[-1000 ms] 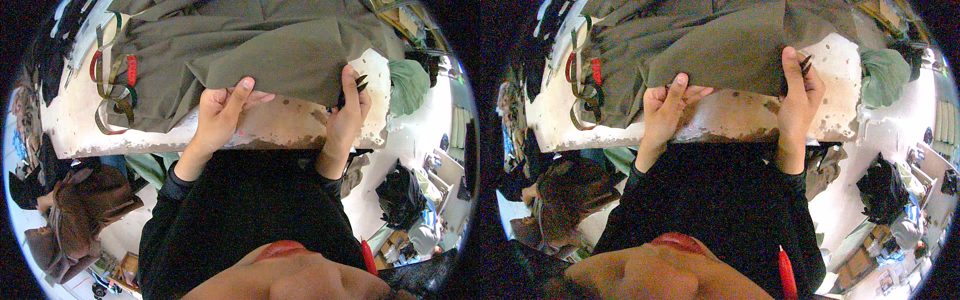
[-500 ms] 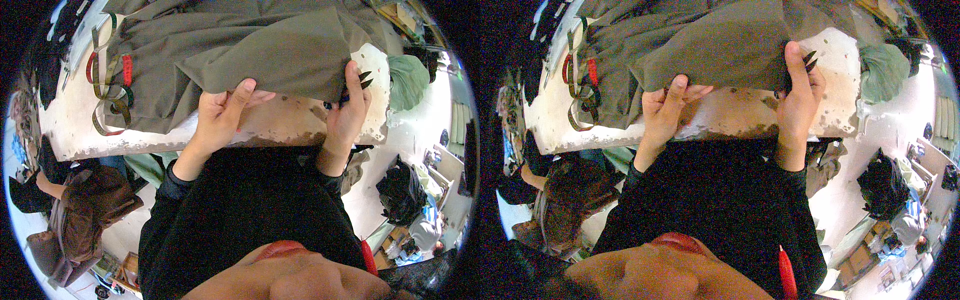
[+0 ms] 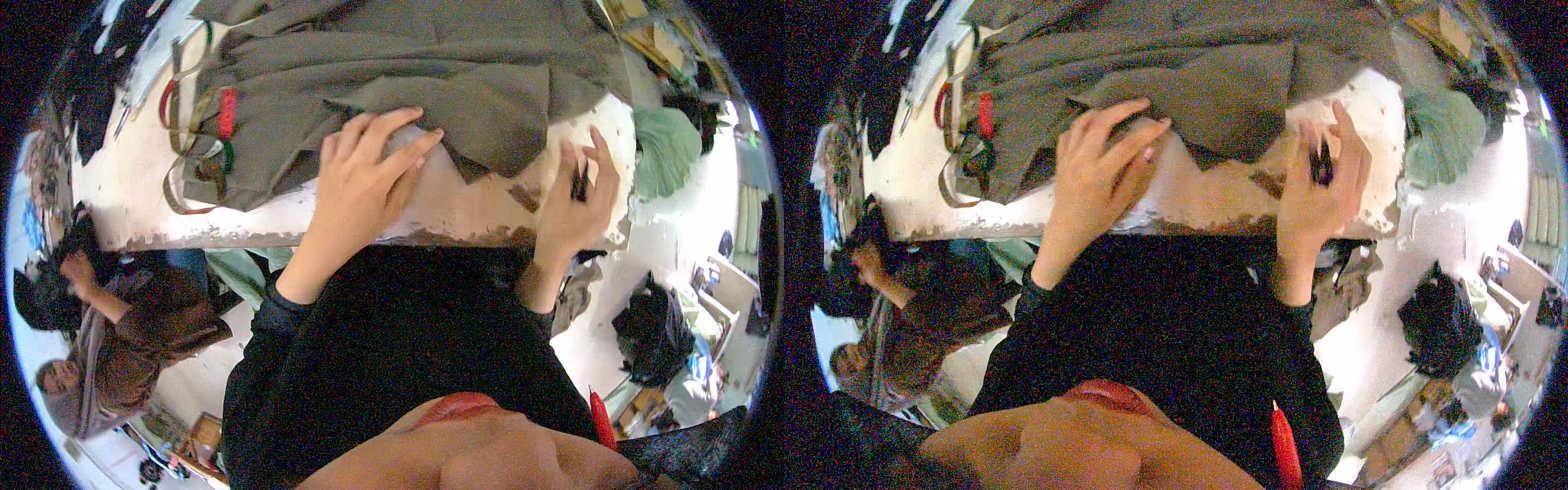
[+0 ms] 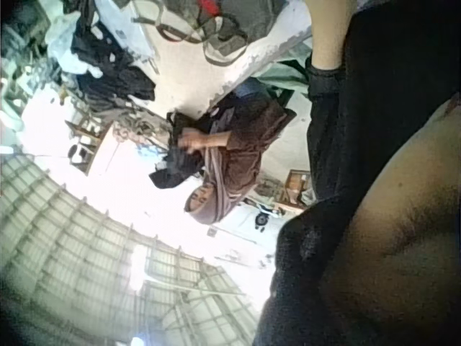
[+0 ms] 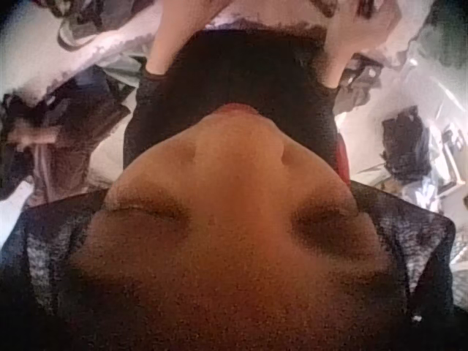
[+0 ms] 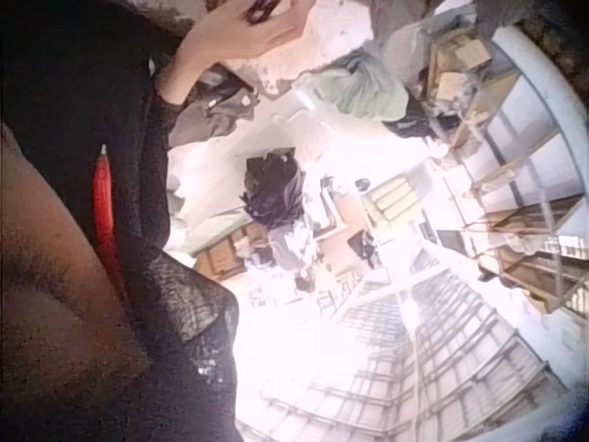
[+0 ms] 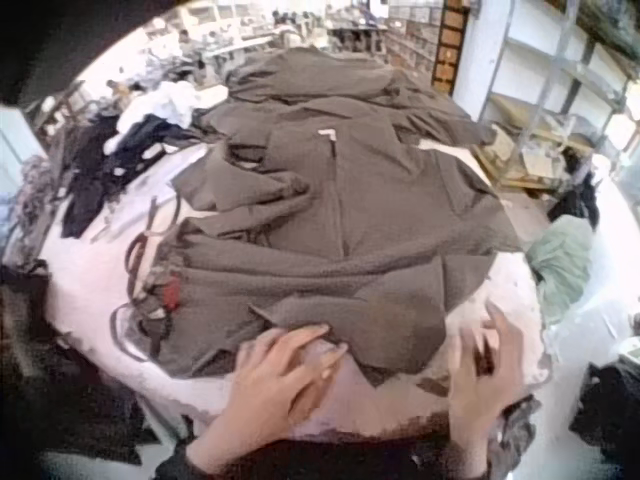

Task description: The person lays out a dark garment on a table, measures a section with a ruler, and marks it with a pen. They then use tape to secure the fabric and continue adjusting and measuring the garment.

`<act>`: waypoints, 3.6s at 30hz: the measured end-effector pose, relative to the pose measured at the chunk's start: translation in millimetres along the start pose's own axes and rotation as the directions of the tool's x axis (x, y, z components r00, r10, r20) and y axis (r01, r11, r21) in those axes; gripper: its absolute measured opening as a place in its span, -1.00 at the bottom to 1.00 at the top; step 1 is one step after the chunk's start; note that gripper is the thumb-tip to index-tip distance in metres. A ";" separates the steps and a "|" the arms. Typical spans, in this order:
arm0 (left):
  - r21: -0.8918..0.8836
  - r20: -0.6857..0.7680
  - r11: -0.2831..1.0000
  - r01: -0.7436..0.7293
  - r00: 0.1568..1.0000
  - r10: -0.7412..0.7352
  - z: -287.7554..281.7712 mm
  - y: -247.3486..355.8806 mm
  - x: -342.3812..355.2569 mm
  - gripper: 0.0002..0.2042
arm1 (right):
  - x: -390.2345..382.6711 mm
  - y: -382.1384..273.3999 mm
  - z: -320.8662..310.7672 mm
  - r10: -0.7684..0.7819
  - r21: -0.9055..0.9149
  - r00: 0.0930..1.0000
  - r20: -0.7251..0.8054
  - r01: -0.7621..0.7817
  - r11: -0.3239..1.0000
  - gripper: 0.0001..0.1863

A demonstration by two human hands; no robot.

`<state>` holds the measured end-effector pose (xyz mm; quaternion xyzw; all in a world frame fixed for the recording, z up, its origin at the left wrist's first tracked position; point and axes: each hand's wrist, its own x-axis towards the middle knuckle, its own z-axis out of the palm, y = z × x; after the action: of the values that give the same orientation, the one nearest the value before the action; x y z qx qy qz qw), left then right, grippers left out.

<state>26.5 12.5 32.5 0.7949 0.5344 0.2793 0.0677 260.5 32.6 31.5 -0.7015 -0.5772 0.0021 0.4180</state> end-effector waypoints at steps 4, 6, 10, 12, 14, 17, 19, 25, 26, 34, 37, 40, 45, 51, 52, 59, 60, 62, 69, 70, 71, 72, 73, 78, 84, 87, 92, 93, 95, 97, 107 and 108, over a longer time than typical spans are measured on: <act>0.052 0.066 0.994 0.091 0.993 -0.095 20.8 -11.3 -13.5 -0.66 | -11.2 -7.7 6.2 -0.362 0.014 0.885 0.292 0.374 0.927 -0.47; 0.059 0.051 0.992 0.112 0.992 -0.115 21.5 -10.5 -15.5 -0.64 | -15.4 -12.3 10.0 -0.212 -0.085 0.818 0.534 0.302 0.950 -0.42; -0.012 0.067 0.985 0.170 0.983 -0.169 15.2 -3.9 -11.0 -0.57 | -16.1 -14.6 12.2 -0.302 -0.060 0.861 0.408 0.355 0.933 -0.41; -0.019 0.019 0.991 0.136 0.991 -0.135 11.4 0.0 -10.4 -0.56 | -14.6 -14.2 12.0 -0.280 -0.026 0.857 0.433 0.322 0.946 -0.46; -0.042 0.015 0.990 0.134 0.991 -0.134 5.4 3.4 -14.2 -0.57 | -12.5 -12.6 10.1 -0.292 0.048 0.894 0.339 0.293 0.955 -0.51; -0.113 -0.046 0.992 0.051 0.997 -0.056 -18.4 0.3 -21.6 -0.61 | -6.5 -6.0 -1.1 -0.238 0.190 0.959 0.153 0.208 0.959 -0.66; -0.055 -0.205 0.998 -0.015 0.979 0.004 -43.9 -20.8 -10.0 -0.65 | 0.3 -0.3 -7.0 -0.116 0.111 0.982 0.147 0.100 0.989 -0.68; 0.138 -0.146 0.990 0.019 0.989 0.001 -85.2 -154.7 102.1 -0.43 | 14.8 13.7 -4.5 -0.066 0.084 0.989 0.129 0.056 0.995 -0.71; 0.195 -0.098 0.981 0.009 0.995 0.010 -76.5 -173.6 123.2 -0.46 | 15.7 15.1 -2.4 -0.026 0.071 0.987 0.158 0.015 0.997 -0.71; 0.331 0.053 0.930 0.160 0.981 -0.188 -8.5 -238.5 117.6 -0.35 | 12.8 23.2 12.0 0.032 0.074 0.979 0.203 -0.048 0.996 -0.76; -0.063 -0.152 0.998 0.015 0.988 -0.024 -44.3 -253.7 111.4 -0.50 | 14.0 27.0 14.3 0.065 0.137 0.980 0.189 -0.092 0.986 -0.76; 0.268 -0.006 0.898 0.348 0.933 -0.360 -86.6 -266.6 82.4 -0.59 | 15.5 28.7 16.3 0.059 0.073 0.991 0.121 -0.068 0.995 -0.72; 0.082 0.224 0.905 0.417 0.877 -0.424 -103.1 -273.3 59.1 -0.69 | 10.6 29.8 17.5 -0.017 -0.085 0.996 0.088 0.024 0.996 -0.57; 0.210 0.117 0.860 0.465 0.861 -0.495 -97.1 -308.1 66.4 -0.69 | 12.0 32.0 17.8 0.100 -0.151 0.987 0.126 -0.080 0.985 -0.51; 0.278 0.030 0.840 0.466 0.870 -0.493 -101.2 -316.7 67.9 -0.68 | 13.4 30.6 15.6 -0.052 -0.252 0.998 0.044 0.061 0.966 -0.53; 0.056 -0.501 0.894 0.444 0.787 -0.360 -175.0 -261.6 69.2 -0.76 | -9.8 -6.6 -6.3 0.077 0.207 0.989 0.126 -0.102 0.973 -0.51; -0.071 -0.572 0.905 0.419 0.726 -0.381 -176.6 -230.2 64.8 -0.78 | -18.0 -13.5 -4.4 0.175 0.422 0.945 0.278 -0.284 0.861 -0.49; -0.414 -0.531 0.864 0.287 0.695 -0.485 -161.6 -158.6 51.8 -0.83 | -31.0 -24.9 9.5 -0.116 0.375 0.945 0.305 -0.007 0.927 -0.41; 0.102 -0.250 0.925 0.365 0.910 -0.331 -26.5 7.0 15.0 -0.61 | -37.7 -20.5 8.0 -0.163 0.013 0.839 0.520 0.183 0.983 -0.33; 0.167 -0.147 0.952 0.255 0.962 -0.232 -16.5 11.8 14.5 -0.60 | -36.1 -16.0 2.3 -0.200 -0.019 0.812 0.548 0.251 0.968 -0.34; 0.253 -0.138 0.937 0.240 0.968 -0.211 -5.9 15.3 14.1 -0.59 | -33.1 -10.1 -1.4 -0.260 -0.047 0.773 0.579 0.350 0.936 -0.36; 0.340 -0.126 0.917 0.210 0.976 -0.177 1.5 16.9 13.5 -0.58 | -31.1 -4.4 -3.9 -0.232 -0.073 0.780 0.581 0.333 0.940 -0.40; 0.344 -0.122 0.908 0.238 0.970 -0.208 6.2 21.2 9.9 -0.59 | -29.3 1.0 -5.9 -0.227 -0.099 0.778 0.585 0.346 0.933 -0.44; 0.428 -0.048 0.866 0.259 0.963 -0.264 13.3 22.8 -4.9 -0.65 | -30.4 14.9 -0.4 -0.186 0.057 0.856 0.481 0.182 0.982 -0.62; 0.382 -0.094 0.888 0.257 0.966 -0.239 17.8 14.6 -2.3 -0.60 | -31.3 16.6 0.4 -0.181 0.130 0.886 0.427 0.138 0.982 -0.59; 0.410 -0.118 0.865 0.290 0.957 -0.265 22.1 18.1 -0.8 -0.56 | -30.3 18.9 0.7 -0.205 0.151 0.899 0.387 0.158 0.976 -0.58; 0.403 -0.081 0.880 0.250 0.968 -0.238 18.7 16.9 0.8 -0.56 | -30.3 22.7 -0.3 -0.218 0.235 0.912 0.347 0.140 0.962 -0.57; 0.361 -0.092 0.901 0.243 0.970 -0.224 15.1 14.0 3.2 -0.59 | -30.5 22.8 -1.7 -0.192 0.234 0.914 0.358 0.111 0.966 -0.58; 0.203 -0.205 0.951 0.233 0.960 -0.191 2.6 5.4 10.6 -0.62 | -31.2 22.7 -4.7 -0.099 0.324 0.943 0.319 -0.011 0.946 -0.64; -0.137 -0.486 0.926 0.351 0.791 -0.371 -10.9 -3.8 17.5 -0.62 | -31.7 22.8 -6.1 -0.021 0.382 0.960 0.278 -0.090 0.920 -0.71; -0.725 0.354 0.567 0.392 0.917 -0.181 -70.8 -42.2 -13.0 -0.34 | -33.5 21.0 -10.2 0.072 0.423 0.987 0.143 -0.127 0.897 -0.79; -0.721 0.430 0.555 0.415 0.896 -0.112 -66.4 -40.2 -7.4 -0.36 | -32.0 18.0 -9.7 0.040 0.394 0.992 0.122 -0.086 0.915 -0.82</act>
<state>-42.4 10.1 68.9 0.6238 0.4472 0.3349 0.5465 269.0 1.2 11.8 -0.6187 -0.5642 0.1722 0.5189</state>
